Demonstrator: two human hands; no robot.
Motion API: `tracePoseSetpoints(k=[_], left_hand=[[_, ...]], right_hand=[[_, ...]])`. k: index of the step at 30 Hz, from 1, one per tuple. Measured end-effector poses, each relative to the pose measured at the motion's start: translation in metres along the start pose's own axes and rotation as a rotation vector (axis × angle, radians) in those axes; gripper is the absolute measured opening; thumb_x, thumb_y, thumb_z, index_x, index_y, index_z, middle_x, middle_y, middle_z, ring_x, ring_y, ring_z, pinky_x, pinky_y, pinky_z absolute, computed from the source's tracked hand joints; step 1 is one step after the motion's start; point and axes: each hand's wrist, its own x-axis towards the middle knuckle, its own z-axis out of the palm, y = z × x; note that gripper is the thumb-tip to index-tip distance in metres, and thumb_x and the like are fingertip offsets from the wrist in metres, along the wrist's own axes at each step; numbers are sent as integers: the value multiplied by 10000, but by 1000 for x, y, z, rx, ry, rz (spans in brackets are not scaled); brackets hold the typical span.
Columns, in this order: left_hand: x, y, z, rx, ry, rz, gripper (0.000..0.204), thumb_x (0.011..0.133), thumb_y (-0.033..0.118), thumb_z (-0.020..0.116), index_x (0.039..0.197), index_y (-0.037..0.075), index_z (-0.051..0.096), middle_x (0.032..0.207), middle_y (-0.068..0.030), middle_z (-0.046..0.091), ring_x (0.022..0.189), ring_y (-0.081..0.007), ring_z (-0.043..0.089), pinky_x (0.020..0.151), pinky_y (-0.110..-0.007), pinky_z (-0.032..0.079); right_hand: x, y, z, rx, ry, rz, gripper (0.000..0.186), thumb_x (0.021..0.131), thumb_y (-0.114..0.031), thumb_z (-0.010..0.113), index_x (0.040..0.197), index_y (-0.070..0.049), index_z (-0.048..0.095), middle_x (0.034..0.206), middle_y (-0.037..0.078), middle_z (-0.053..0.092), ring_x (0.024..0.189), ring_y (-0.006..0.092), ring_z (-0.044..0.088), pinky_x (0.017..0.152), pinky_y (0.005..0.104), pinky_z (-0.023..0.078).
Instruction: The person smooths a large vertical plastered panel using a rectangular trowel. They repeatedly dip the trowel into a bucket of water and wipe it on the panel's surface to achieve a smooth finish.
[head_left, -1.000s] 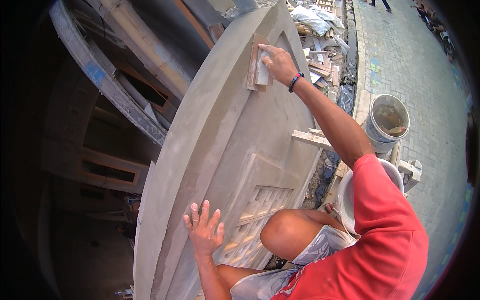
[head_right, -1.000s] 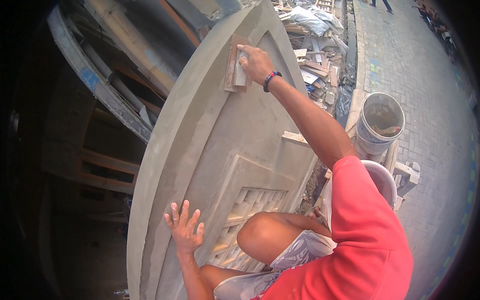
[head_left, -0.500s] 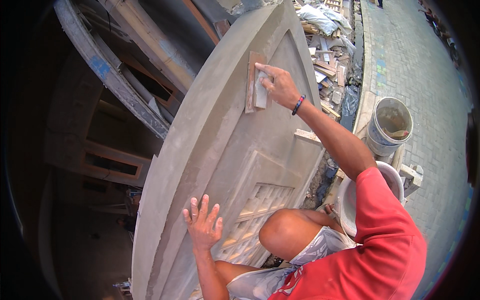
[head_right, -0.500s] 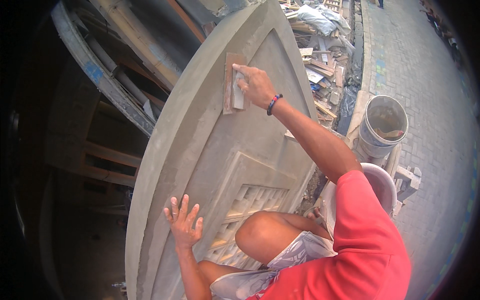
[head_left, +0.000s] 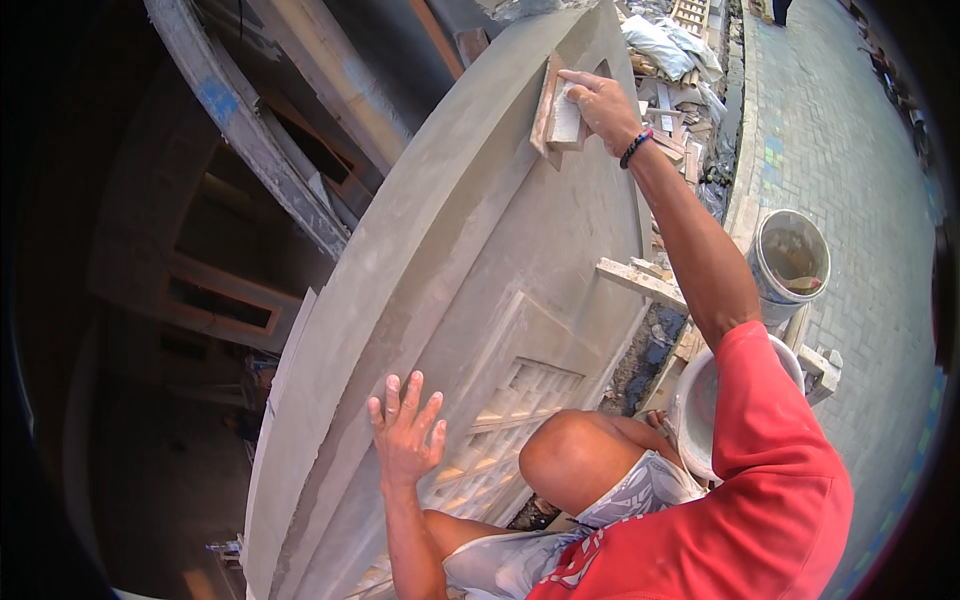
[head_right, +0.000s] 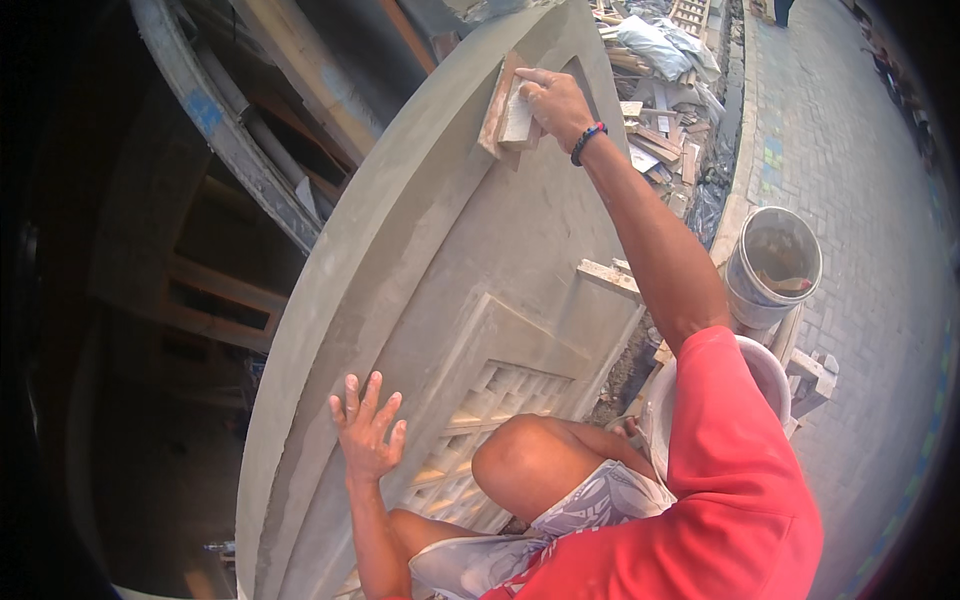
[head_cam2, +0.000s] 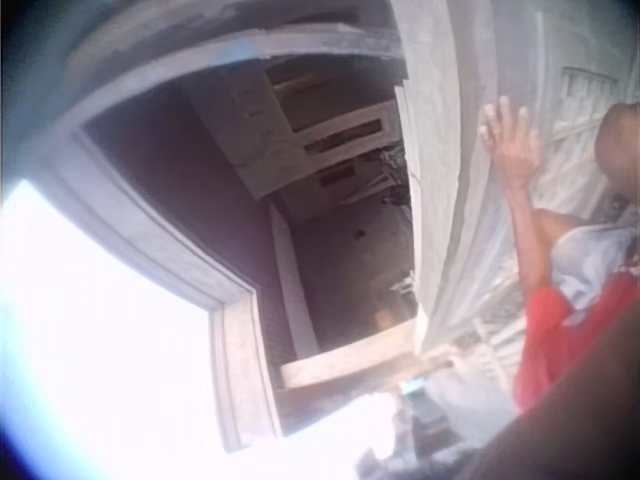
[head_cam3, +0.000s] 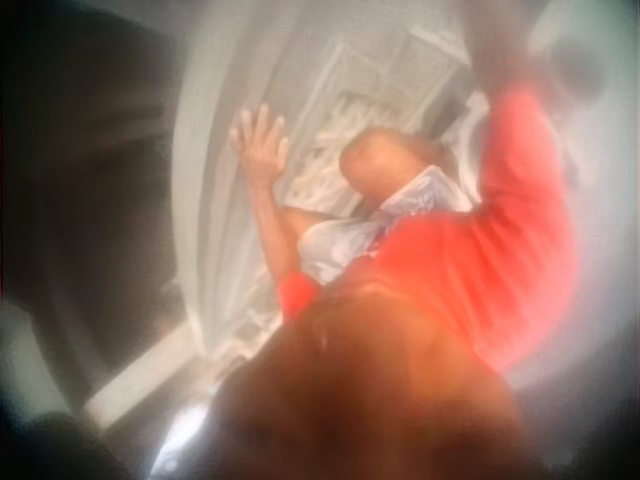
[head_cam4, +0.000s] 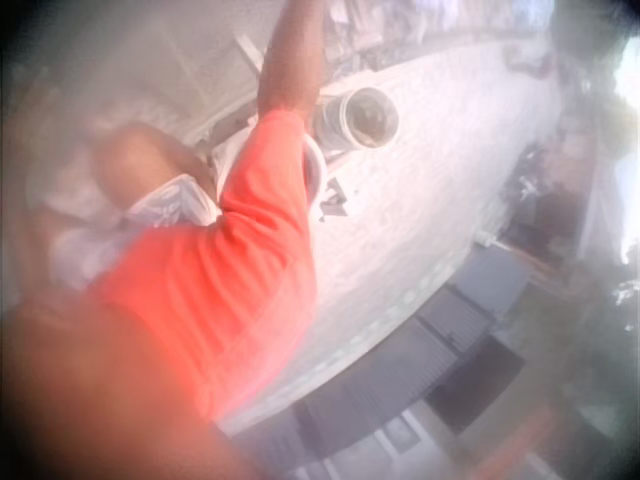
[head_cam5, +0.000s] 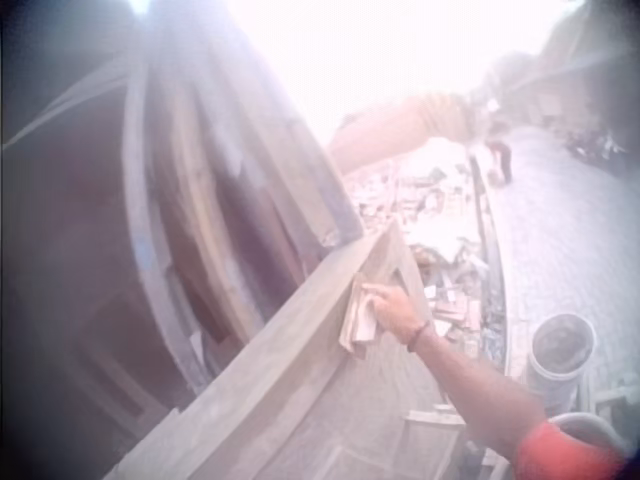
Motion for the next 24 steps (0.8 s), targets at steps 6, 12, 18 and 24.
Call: tracePoseSetpoints(k=[6, 12, 18, 24], left_hand=[[-5, 0, -1, 8, -4, -18, 333, 801, 237, 662, 1120, 170, 728, 1474, -79, 503, 1502, -270, 209, 1223, -454, -12], [-3, -2, -3, -45, 3, -15, 330, 785, 213, 677, 1104, 145, 730, 1484, -79, 491, 1505, -273, 203, 1221, -468, 2], [1, -3, 3, -89, 40, -11, 342, 766, 183, 689, 1104, 149, 731, 1481, -75, 496, 1503, -271, 212, 1222, -459, 8], [-5, -6, -4, -97, 26, -7, 355, 754, 185, 698, 1106, 151, 733, 1475, -73, 503, 1499, -268, 225, 1224, -450, 17]], right_hand=[[-164, 39, 84, -298, -135, -218, 435, 837, -111, 612, 1259, -13, 637, 1106, 239, 679, 947, 353, 677, 877, 384, 521], [-108, 16, 40, -120, 54, -177, 405, 890, -51, 583, 1287, 26, 610, 1055, 143, 702, 922, 127, 614, 842, 284, 500], [-150, 20, 100, -255, -28, -416, 425, 853, -84, 627, 1275, -26, 633, 940, 201, 673, 774, 255, 646, 748, 353, 511], [-220, 22, 73, -362, -321, -345, 456, 835, -38, 632, 1290, -27, 620, 823, 152, 600, 656, 250, 570, 652, 351, 479]])
